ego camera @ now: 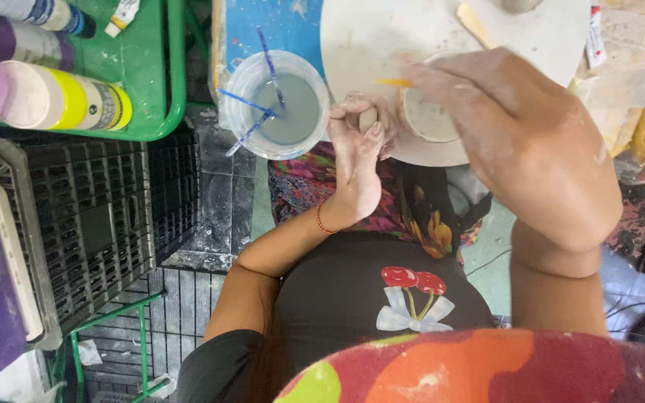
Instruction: The person molds a small piece of clay by hand, rolling and shaping it into a sphere and then smoothing it with a wooden tool and a brush.
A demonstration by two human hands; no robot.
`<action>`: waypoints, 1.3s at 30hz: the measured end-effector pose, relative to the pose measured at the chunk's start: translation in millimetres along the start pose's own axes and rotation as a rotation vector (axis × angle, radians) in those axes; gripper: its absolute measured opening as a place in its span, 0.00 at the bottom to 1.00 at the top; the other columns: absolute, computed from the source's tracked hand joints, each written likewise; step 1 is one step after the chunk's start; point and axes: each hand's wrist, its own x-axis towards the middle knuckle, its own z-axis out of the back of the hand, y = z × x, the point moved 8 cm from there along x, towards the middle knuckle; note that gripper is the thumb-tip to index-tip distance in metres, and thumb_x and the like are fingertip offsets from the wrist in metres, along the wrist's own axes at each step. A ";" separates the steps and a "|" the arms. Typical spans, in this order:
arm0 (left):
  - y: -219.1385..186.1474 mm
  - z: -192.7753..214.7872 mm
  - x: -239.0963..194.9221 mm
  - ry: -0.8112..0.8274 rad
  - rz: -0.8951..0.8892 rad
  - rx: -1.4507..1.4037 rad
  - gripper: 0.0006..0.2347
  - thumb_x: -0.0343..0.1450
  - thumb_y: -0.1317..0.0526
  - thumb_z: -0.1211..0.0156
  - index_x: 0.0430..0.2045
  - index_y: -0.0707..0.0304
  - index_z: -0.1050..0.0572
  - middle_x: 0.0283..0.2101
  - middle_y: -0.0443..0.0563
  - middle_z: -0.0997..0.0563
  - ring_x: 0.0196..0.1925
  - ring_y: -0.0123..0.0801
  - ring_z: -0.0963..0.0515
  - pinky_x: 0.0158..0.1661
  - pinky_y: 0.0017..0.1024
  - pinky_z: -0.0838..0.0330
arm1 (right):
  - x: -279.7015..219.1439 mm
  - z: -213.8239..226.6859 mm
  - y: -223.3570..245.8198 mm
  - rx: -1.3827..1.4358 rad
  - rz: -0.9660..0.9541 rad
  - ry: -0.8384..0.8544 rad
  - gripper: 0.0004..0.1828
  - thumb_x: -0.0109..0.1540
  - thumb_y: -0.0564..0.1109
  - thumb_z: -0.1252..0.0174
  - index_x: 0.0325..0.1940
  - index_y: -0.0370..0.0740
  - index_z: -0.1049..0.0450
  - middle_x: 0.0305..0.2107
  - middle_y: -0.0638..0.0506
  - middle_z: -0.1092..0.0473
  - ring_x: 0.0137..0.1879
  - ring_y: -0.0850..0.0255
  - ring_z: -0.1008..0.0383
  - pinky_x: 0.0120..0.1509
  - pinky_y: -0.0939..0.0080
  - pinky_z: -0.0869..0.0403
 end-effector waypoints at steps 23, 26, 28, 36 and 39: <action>12.8 4.6 -26.1 0.387 0.168 -0.046 0.15 0.86 0.60 0.55 0.65 0.65 0.45 0.43 0.51 0.28 0.33 0.24 0.32 0.38 0.24 0.34 | 60.3 -29.6 17.0 0.187 0.283 0.099 0.09 0.61 0.46 0.28 0.38 0.40 0.19 0.30 0.50 0.26 0.36 0.54 0.25 0.38 0.54 0.29; -19.0 -25.1 -15.4 0.535 0.172 -0.051 0.19 0.84 0.61 0.55 0.69 0.58 0.50 0.49 0.56 0.25 0.31 0.23 0.30 0.34 0.19 0.33 | 16.0 -5.0 -19.7 0.636 0.079 0.004 0.06 0.62 0.38 0.32 0.41 0.34 0.22 0.33 0.46 0.26 0.38 0.55 0.25 0.41 0.57 0.29; -25.4 -38.0 -14.2 0.608 0.163 -0.073 0.21 0.82 0.65 0.51 0.69 0.56 0.50 0.53 0.59 0.23 0.32 0.24 0.27 0.32 0.18 0.33 | -16.7 -8.6 -51.1 0.927 -0.033 -0.071 0.06 0.62 0.38 0.37 0.39 0.33 0.25 0.32 0.46 0.27 0.37 0.58 0.25 0.40 0.59 0.28; -19.5 -53.4 -23.2 0.719 0.201 0.138 0.23 0.74 0.69 0.28 0.61 0.62 0.34 0.48 0.56 0.21 0.46 0.31 0.18 0.46 0.26 0.20 | -136.8 -74.8 -86.7 1.701 -0.395 -0.664 0.13 0.63 0.45 0.33 0.35 0.34 0.27 0.26 0.49 0.30 0.25 0.69 0.36 0.27 0.68 0.34; -21.7 -61.4 -19.5 0.745 0.172 0.366 0.25 0.67 0.64 0.22 0.58 0.63 0.28 0.53 0.54 0.20 0.45 0.26 0.16 0.46 0.24 0.16 | -147.3 -83.9 -82.2 1.774 -0.467 -0.694 0.15 0.64 0.45 0.33 0.34 0.36 0.32 0.25 0.52 0.34 0.25 0.69 0.38 0.24 0.71 0.36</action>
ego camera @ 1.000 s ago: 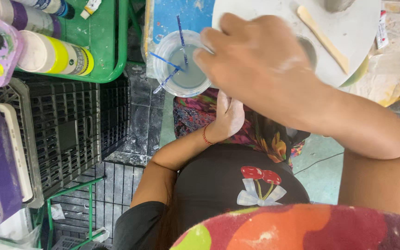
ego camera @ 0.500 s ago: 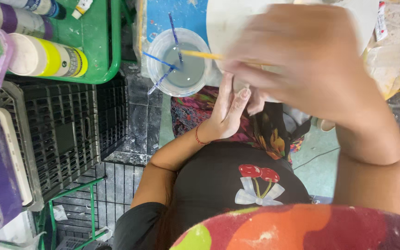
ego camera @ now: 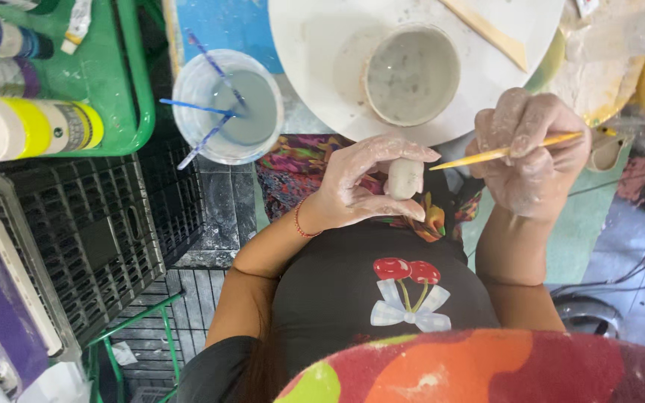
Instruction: The person molds a small piece of clay by hand, rolling and shaping it into a sphere and then smoothing it with a wooden tool and a brush.
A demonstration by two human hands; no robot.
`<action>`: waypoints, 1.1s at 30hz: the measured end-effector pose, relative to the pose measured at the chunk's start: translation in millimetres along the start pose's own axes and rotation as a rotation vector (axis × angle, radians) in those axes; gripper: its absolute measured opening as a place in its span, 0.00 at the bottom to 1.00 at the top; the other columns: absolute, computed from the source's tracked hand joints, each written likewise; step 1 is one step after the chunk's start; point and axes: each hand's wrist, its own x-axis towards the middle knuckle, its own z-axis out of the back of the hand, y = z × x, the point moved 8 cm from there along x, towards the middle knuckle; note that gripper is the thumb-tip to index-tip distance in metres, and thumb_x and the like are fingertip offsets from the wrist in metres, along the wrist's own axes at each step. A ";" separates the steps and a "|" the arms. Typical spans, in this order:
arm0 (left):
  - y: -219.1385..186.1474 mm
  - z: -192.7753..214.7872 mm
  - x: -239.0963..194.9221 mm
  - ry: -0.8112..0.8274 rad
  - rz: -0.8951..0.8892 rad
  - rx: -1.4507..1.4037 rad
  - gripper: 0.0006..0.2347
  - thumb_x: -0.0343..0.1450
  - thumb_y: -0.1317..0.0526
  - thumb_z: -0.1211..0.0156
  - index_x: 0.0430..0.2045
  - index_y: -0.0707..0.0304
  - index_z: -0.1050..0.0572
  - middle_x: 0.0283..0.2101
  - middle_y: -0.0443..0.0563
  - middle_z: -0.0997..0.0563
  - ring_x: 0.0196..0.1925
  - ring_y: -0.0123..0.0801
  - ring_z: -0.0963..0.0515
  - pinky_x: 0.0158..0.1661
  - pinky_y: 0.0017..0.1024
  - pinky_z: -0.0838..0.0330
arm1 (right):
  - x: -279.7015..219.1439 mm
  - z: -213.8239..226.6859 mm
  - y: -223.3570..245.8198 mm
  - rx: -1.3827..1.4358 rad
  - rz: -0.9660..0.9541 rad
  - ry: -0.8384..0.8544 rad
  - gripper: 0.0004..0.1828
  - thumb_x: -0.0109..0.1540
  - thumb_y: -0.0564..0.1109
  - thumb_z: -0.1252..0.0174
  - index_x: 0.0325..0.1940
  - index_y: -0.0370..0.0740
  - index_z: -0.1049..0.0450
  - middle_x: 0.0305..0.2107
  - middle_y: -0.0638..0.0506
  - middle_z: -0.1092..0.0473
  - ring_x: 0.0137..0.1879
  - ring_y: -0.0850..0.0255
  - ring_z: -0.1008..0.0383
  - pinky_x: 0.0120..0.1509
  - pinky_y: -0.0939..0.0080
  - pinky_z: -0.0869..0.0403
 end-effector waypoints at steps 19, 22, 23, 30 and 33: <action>-41.3 -14.1 23.1 0.062 0.007 0.316 0.28 0.66 0.61 0.19 0.61 0.60 0.27 0.32 0.42 0.27 0.31 0.19 0.30 0.31 0.19 0.33 | -38.9 -3.4 22.1 -0.339 0.217 -0.176 0.17 0.75 0.54 0.51 0.45 0.39 0.43 0.23 0.52 0.37 0.18 0.63 0.39 0.24 0.63 0.35; -40.3 -17.2 23.5 0.101 0.013 0.369 0.29 0.66 0.60 0.20 0.62 0.61 0.27 0.30 0.42 0.28 0.28 0.21 0.31 0.30 0.21 0.35 | -38.8 -2.1 21.7 -0.396 0.226 -0.172 0.19 0.75 0.55 0.50 0.46 0.39 0.45 0.23 0.51 0.40 0.19 0.58 0.35 0.26 0.59 0.33; -41.2 -16.8 21.9 0.112 0.018 0.417 0.29 0.67 0.60 0.20 0.62 0.61 0.27 0.29 0.43 0.29 0.28 0.22 0.31 0.32 0.22 0.34 | -39.2 -1.3 21.9 -0.416 0.228 -0.174 0.19 0.76 0.56 0.51 0.46 0.39 0.45 0.24 0.50 0.41 0.20 0.57 0.34 0.26 0.58 0.33; -43.2 -17.9 18.2 0.114 0.019 0.461 0.24 0.74 0.64 0.29 0.64 0.61 0.32 0.34 0.47 0.28 0.36 0.31 0.26 0.42 0.26 0.28 | -40.0 -2.2 22.0 -0.481 0.192 -0.153 0.21 0.77 0.59 0.52 0.43 0.39 0.44 0.21 0.47 0.37 0.21 0.56 0.33 0.27 0.61 0.35; -44.1 -16.7 16.5 0.107 0.009 0.504 0.24 0.74 0.65 0.31 0.64 0.61 0.33 0.37 0.49 0.27 0.37 0.33 0.26 0.43 0.27 0.27 | -39.9 -8.2 17.0 -0.491 0.177 -0.135 0.21 0.76 0.59 0.53 0.45 0.40 0.44 0.20 0.47 0.38 0.21 0.56 0.32 0.27 0.61 0.35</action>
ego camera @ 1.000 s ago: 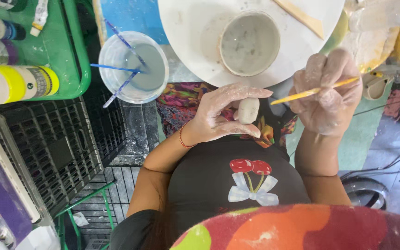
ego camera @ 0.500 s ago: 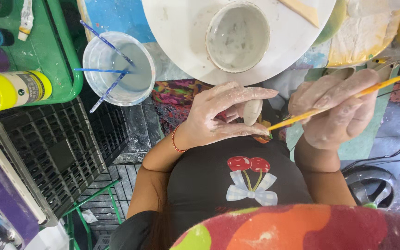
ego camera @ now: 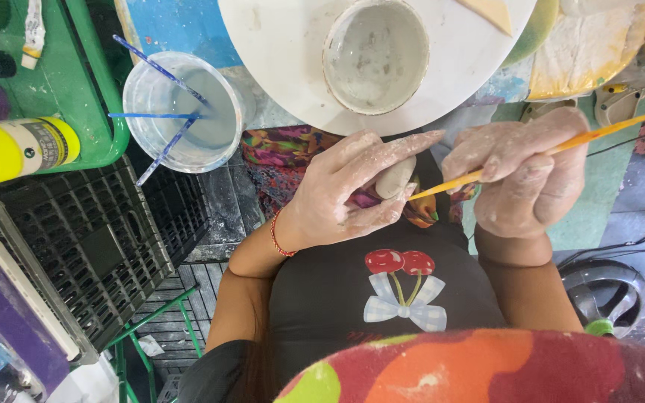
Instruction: The person molds a small piece of clay by hand, rolling and shaping it into a sphere and then smoothing it with a wooden tool and a brush.
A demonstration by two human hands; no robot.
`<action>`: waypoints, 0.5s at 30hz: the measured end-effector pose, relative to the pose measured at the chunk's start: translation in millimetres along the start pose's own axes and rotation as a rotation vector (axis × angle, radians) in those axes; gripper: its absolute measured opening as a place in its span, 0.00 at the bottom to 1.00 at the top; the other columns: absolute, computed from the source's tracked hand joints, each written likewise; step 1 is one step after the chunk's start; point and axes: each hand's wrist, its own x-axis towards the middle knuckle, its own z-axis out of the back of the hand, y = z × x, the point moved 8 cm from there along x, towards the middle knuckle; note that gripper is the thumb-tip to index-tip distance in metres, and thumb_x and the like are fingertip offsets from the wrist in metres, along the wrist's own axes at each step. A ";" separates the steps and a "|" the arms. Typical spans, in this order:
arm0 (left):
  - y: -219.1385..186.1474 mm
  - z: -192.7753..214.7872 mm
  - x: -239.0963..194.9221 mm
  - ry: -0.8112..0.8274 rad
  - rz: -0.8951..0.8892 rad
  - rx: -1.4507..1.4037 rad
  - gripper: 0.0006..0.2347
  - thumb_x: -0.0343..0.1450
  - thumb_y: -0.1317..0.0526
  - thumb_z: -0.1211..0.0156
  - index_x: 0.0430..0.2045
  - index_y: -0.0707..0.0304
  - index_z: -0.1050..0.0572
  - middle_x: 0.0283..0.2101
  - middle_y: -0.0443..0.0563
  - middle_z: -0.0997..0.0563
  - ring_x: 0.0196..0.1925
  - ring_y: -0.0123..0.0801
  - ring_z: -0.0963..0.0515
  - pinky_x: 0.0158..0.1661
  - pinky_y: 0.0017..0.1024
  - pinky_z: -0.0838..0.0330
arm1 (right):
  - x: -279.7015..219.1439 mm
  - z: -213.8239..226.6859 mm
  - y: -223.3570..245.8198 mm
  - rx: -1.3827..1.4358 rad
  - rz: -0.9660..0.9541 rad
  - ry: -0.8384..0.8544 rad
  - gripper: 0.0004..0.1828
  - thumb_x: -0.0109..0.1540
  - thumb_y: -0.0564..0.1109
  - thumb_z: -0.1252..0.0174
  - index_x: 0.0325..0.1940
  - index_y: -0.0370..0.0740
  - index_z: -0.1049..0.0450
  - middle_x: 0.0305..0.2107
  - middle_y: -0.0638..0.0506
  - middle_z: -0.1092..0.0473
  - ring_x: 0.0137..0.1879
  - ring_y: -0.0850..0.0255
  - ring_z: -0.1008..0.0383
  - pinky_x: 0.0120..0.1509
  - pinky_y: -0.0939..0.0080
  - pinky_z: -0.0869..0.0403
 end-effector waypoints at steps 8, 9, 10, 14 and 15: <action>0.9 -4.8 -1.5 -0.053 -0.094 0.129 0.21 0.77 0.64 0.33 0.61 0.62 0.37 0.54 0.54 0.21 0.42 0.40 0.24 0.44 0.30 0.25 | 8.4 -7.2 -3.9 0.112 0.047 -0.024 0.17 0.71 0.52 0.44 0.48 0.44 0.45 0.20 0.52 0.40 0.18 0.66 0.41 0.24 0.66 0.35; -0.4 -4.7 -1.8 -0.068 -0.112 0.171 0.20 0.78 0.64 0.34 0.61 0.62 0.38 0.58 0.57 0.21 0.43 0.42 0.24 0.43 0.31 0.25 | 8.6 -9.0 -2.5 0.123 0.054 -0.011 0.18 0.70 0.50 0.41 0.48 0.44 0.45 0.21 0.52 0.41 0.18 0.66 0.41 0.24 0.67 0.35; 1.6 -5.8 -2.0 -0.043 -0.075 0.157 0.22 0.76 0.64 0.33 0.63 0.61 0.37 0.51 0.54 0.22 0.41 0.41 0.24 0.43 0.31 0.25 | 7.5 -12.1 0.3 0.110 0.044 0.024 0.19 0.69 0.48 0.40 0.46 0.44 0.46 0.21 0.52 0.41 0.19 0.66 0.41 0.23 0.67 0.34; 3.6 -7.9 -4.4 0.020 0.010 0.152 0.25 0.74 0.62 0.31 0.66 0.56 0.34 0.38 0.50 0.26 0.39 0.39 0.24 0.41 0.33 0.26 | 3.3 -17.8 -2.8 0.094 0.030 0.063 0.21 0.69 0.44 0.38 0.49 0.45 0.47 0.23 0.49 0.39 0.21 0.64 0.39 0.26 0.63 0.30; 3.8 -8.3 -4.4 0.027 0.016 0.166 0.25 0.74 0.62 0.31 0.66 0.55 0.34 0.38 0.50 0.26 0.40 0.40 0.24 0.41 0.33 0.26 | 2.2 -17.9 -4.5 0.095 0.030 0.063 0.21 0.69 0.44 0.39 0.50 0.45 0.48 0.23 0.49 0.38 0.21 0.63 0.38 0.27 0.62 0.30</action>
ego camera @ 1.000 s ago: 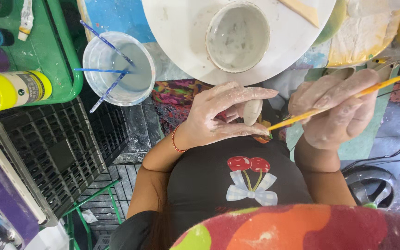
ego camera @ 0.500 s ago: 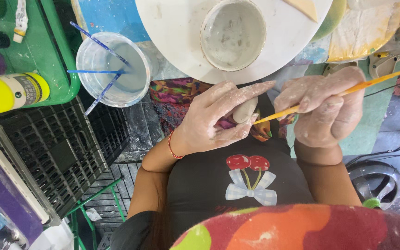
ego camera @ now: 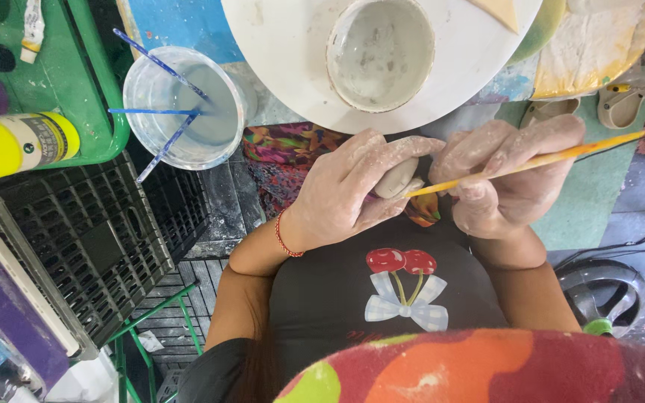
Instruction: The person molds a small piece of clay by hand, rolling and shaping it into a sphere and then smoothing it with a wooden tool and a brush.
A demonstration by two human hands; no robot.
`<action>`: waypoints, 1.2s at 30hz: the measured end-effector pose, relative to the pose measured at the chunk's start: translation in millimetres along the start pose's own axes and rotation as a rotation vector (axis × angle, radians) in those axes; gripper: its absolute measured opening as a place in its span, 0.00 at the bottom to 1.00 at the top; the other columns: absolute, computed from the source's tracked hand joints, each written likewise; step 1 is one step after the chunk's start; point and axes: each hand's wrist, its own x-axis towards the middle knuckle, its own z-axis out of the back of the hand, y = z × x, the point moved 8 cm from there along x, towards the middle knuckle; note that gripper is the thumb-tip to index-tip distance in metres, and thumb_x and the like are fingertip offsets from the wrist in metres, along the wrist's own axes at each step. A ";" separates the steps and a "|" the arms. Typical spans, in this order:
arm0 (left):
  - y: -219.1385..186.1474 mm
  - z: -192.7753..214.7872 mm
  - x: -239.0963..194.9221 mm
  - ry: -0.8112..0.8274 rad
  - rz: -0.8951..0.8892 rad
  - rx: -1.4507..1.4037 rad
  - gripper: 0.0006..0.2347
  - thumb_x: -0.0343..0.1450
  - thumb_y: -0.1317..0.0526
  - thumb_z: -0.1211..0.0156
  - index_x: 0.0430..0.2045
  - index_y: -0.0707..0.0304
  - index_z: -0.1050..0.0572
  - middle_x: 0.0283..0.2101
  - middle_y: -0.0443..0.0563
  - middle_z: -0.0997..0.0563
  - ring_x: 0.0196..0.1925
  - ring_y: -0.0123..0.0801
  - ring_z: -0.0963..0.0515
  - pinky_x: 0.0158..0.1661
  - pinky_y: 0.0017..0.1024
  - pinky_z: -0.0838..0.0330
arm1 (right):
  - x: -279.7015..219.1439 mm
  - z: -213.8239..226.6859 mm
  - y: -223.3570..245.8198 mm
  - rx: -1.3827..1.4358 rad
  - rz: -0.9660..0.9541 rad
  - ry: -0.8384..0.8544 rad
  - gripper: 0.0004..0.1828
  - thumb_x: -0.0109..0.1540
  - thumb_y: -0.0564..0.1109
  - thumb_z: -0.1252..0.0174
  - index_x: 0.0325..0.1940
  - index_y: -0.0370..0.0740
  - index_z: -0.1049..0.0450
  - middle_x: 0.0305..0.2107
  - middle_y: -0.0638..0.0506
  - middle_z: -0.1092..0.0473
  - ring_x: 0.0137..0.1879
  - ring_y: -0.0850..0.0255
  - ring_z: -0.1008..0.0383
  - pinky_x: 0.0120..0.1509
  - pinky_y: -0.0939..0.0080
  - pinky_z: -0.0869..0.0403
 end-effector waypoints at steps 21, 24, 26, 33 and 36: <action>-0.3 -0.6 -3.2 -0.018 -0.021 0.105 0.30 0.71 0.66 0.32 0.68 0.58 0.39 0.40 0.50 0.31 0.43 0.41 0.26 0.40 0.33 0.26 | 0.0 -9.7 2.3 -0.130 0.050 0.107 0.18 0.71 0.40 0.46 0.50 0.44 0.51 0.23 0.45 0.36 0.22 0.58 0.35 0.29 0.58 0.29; 2.4 -3.7 -2.1 0.003 -0.007 0.117 0.31 0.70 0.67 0.31 0.70 0.57 0.38 0.39 0.51 0.31 0.42 0.41 0.25 0.37 0.33 0.26 | -6.0 -1.4 -3.2 -0.076 0.024 0.038 0.19 0.71 0.41 0.44 0.50 0.45 0.51 0.24 0.45 0.35 0.23 0.60 0.33 0.31 0.58 0.26; 2.1 -4.5 -2.6 -0.002 -0.026 0.113 0.32 0.68 0.65 0.31 0.69 0.59 0.38 0.39 0.51 0.31 0.42 0.42 0.26 0.37 0.35 0.27 | -8.1 1.4 -6.0 -0.041 0.019 0.037 0.19 0.69 0.41 0.43 0.49 0.45 0.50 0.23 0.48 0.35 0.22 0.62 0.34 0.31 0.58 0.27; 4.8 -4.8 -3.3 -0.033 -0.017 0.166 0.31 0.72 0.65 0.31 0.70 0.58 0.39 0.42 0.50 0.29 0.40 0.38 0.24 0.35 0.31 0.26 | -2.4 -6.8 1.9 -0.175 0.073 0.115 0.18 0.72 0.40 0.47 0.50 0.44 0.52 0.25 0.44 0.35 0.23 0.57 0.32 0.32 0.57 0.25; 3.5 -5.5 -4.3 -0.020 -0.005 0.170 0.30 0.71 0.65 0.31 0.69 0.55 0.38 0.40 0.48 0.29 0.39 0.36 0.23 0.35 0.30 0.24 | -3.2 -4.6 -3.4 -0.088 0.058 0.087 0.18 0.69 0.40 0.45 0.49 0.44 0.51 0.21 0.49 0.36 0.23 0.60 0.32 0.31 0.58 0.25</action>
